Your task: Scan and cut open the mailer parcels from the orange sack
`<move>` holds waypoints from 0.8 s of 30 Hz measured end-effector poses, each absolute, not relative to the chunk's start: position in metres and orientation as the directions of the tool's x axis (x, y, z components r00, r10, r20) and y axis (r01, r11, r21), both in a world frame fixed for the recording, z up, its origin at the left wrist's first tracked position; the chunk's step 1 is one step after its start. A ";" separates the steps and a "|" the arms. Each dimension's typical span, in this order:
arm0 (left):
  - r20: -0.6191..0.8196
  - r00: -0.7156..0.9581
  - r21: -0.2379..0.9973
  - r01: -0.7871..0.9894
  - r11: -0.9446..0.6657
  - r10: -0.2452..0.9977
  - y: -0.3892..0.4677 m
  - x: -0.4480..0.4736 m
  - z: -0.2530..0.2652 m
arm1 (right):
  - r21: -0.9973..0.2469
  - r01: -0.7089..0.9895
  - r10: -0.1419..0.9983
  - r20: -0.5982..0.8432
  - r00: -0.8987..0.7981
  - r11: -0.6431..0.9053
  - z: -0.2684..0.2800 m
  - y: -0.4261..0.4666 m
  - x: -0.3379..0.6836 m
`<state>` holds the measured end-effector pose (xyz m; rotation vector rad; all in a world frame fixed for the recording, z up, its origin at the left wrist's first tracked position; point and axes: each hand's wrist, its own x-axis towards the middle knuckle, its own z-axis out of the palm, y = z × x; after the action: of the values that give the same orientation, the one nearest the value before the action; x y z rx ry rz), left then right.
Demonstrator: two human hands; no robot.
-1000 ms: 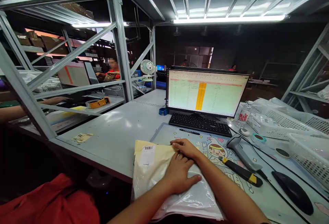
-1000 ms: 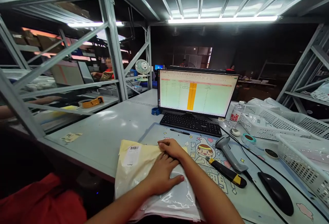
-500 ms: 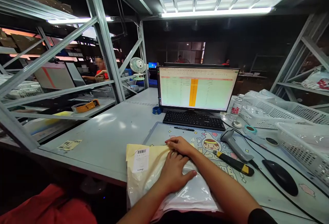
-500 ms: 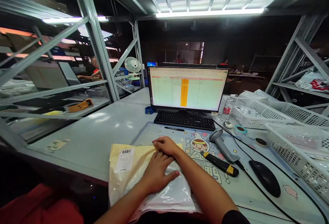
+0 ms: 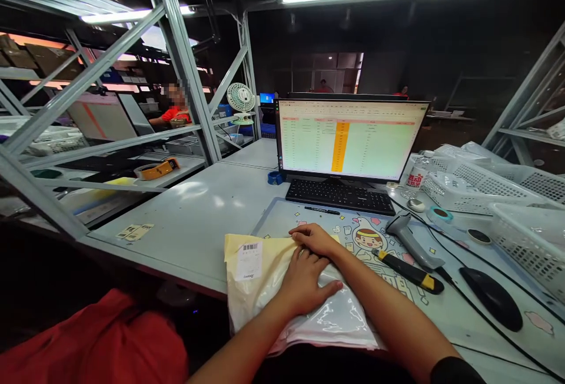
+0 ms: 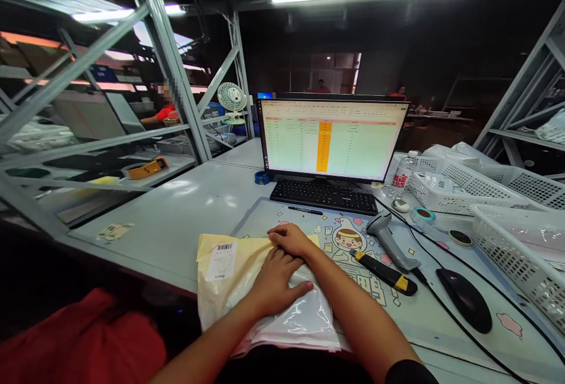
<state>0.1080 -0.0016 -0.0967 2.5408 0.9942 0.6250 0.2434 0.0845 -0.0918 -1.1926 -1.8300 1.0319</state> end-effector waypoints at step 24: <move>-0.183 0.765 0.251 0.644 -0.723 0.618 0.022 0.077 0.013 | -0.482 0.876 0.991 -0.131 -0.038 -0.030 -0.048 0.008 0.316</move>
<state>0.0774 0.0224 0.0126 2.6614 0.9768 -0.1242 0.3162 0.0083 -0.0479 -1.9828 -1.9913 0.6531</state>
